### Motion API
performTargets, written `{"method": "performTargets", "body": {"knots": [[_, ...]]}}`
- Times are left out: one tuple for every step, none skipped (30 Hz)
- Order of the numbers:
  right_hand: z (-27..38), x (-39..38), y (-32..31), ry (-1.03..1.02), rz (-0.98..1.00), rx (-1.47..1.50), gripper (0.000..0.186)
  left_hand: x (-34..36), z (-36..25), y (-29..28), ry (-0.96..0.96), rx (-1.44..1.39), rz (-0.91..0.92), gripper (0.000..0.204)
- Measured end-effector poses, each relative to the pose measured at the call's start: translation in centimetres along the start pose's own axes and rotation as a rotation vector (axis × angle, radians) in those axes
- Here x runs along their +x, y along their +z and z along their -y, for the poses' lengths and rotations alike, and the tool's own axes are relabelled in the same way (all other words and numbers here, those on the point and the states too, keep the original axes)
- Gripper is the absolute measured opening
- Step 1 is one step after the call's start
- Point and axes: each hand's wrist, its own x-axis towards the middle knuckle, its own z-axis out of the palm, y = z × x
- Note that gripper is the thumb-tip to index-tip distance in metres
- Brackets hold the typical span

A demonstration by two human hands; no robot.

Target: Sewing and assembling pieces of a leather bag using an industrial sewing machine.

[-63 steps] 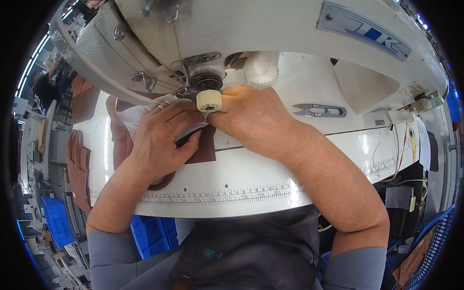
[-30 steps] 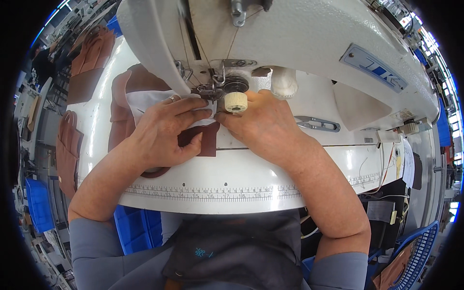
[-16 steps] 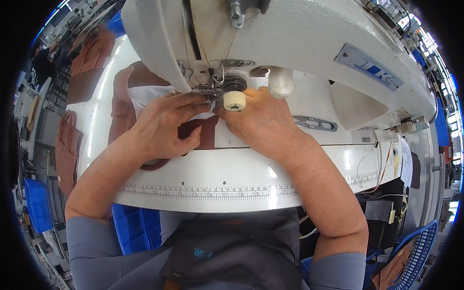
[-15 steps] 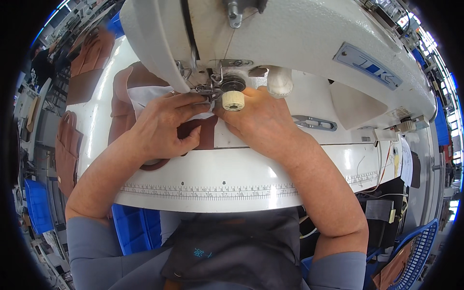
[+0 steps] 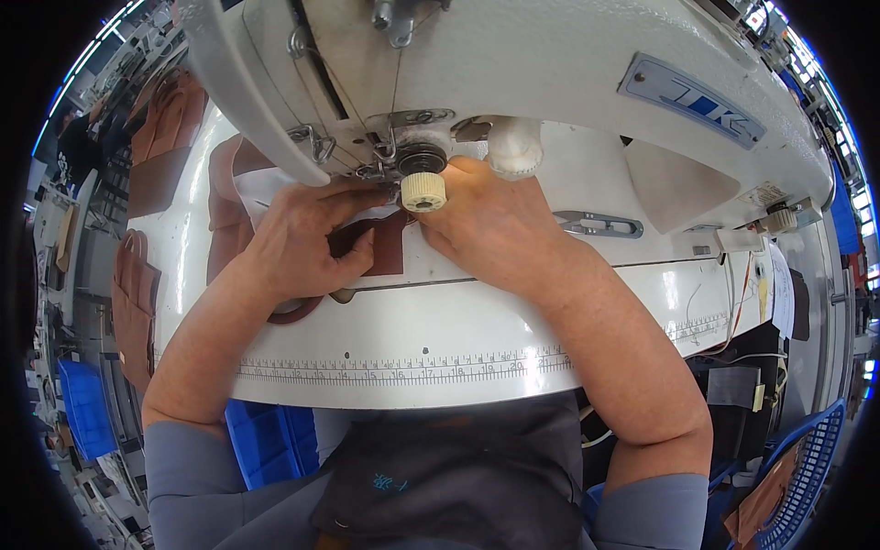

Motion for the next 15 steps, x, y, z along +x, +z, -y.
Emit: {"method": "performTargets", "body": {"knots": [[0.07,-0.03,-0.01,0.023,0.026,0.005,0.012,0.0,0.02,-0.07,-0.001,-0.01,0.008,0.033],[0.12,-0.06,-0.04,0.035,0.052,0.005,0.012,0.02,0.05,-0.14,-0.008,-0.008,0.002,0.033],[0.14,-0.05,-0.05,0.035,0.053,0.01,0.012,0.11,0.15,-0.23,0.011,-0.007,0.007,0.032],[0.16,-0.05,-0.07,0.028,0.053,0.014,0.012,0.17,0.2,-0.32,0.031,-0.007,0.013,0.032],[0.19,-0.1,-0.11,0.022,0.056,0.017,0.012,0.15,0.17,-0.36,0.03,-0.006,0.01,0.032],[0.18,-0.13,-0.15,0.021,0.055,0.018,0.012,0.15,0.17,-0.4,0.021,-0.002,0.019,0.032],[0.18,-0.16,-0.16,0.031,0.067,0.019,0.012,0.17,0.17,-0.43,0.012,0.001,0.029,0.031],[0.18,-0.21,-0.18,0.039,0.083,0.022,0.013,0.15,0.15,-0.42,0.009,0.001,0.027,0.031],[0.18,-0.23,-0.15,0.035,0.08,0.02,0.013,0.15,0.15,-0.41,0.008,0.004,0.024,0.031],[0.18,-0.25,-0.12,0.042,0.075,0.021,0.013,0.15,0.15,-0.39,0.008,0.008,0.021,0.031],[0.15,-0.27,-0.11,0.051,0.076,0.016,0.013,0.14,0.14,-0.36,0.009,0.01,0.02,0.031],[0.14,-0.29,-0.09,0.054,0.066,0.02,0.013,0.14,0.12,-0.32,0.011,0.017,0.018,0.031],[0.13,-0.28,-0.07,0.057,0.062,0.021,0.013,0.15,0.1,-0.27,0.014,0.023,0.017,0.032],[0.14,-0.27,-0.04,0.056,0.056,0.023,0.014,0.17,0.08,-0.23,0.017,0.024,0.02,0.032],[0.19,-0.26,-0.02,0.06,0.054,0.023,0.014,0.18,0.06,-0.19,0.018,0.016,0.011,0.032]]}}
